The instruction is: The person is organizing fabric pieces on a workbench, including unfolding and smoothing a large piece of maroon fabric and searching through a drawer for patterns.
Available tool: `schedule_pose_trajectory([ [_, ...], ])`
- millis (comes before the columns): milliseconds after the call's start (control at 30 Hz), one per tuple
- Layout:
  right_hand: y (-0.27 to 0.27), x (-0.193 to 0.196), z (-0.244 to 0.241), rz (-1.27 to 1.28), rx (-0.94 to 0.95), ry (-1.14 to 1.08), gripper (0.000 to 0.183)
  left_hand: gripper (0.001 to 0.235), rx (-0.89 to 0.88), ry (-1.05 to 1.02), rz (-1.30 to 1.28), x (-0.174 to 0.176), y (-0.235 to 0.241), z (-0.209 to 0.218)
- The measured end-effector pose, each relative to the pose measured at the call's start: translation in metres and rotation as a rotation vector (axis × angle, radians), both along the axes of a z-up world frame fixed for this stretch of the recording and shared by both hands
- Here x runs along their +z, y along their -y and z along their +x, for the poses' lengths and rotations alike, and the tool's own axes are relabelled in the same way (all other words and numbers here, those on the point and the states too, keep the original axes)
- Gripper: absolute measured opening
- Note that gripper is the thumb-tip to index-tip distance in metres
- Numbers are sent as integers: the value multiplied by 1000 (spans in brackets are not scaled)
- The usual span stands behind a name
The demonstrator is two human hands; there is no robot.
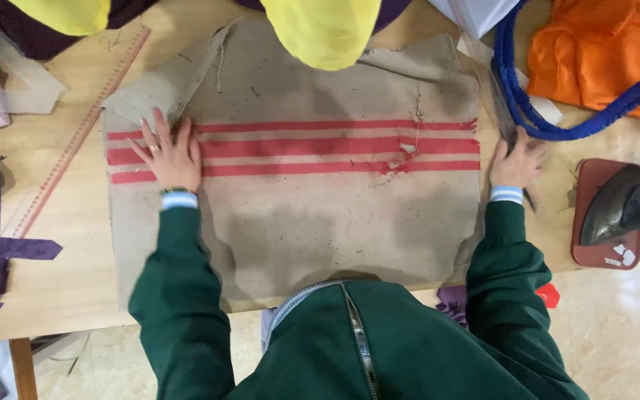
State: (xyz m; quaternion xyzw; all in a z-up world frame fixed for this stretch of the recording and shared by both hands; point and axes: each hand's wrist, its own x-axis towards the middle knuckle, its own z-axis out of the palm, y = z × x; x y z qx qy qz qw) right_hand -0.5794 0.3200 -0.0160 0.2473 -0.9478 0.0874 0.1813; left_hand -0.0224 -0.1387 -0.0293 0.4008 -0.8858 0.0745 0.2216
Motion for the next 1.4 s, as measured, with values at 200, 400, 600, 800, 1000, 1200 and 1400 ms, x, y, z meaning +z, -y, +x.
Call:
schedule_pose_trajectory([
  [200,3,-4,-37,-21,54,-100,60,60,154,89,39,12,70,-8],
  [400,145,10,-22,-189,737,-199,39,75,-4,220,411,22,86,-59],
  [600,237,92,49,35,743,515,61,63,196,340,170,-52,152,-63],
  [800,265,97,48,10,886,449,53,72,241,197,138,-58,170,-44],
  [1000,266,103,55,-10,1005,395,47,30,554,303,319,-1,161,-21],
  [1200,176,145,106,75,1171,143,22,61,74,-331,16,82,57,87],
  [1400,19,148,233,150,1039,-2,33,15,23,-307,50,102,-122,198],
])
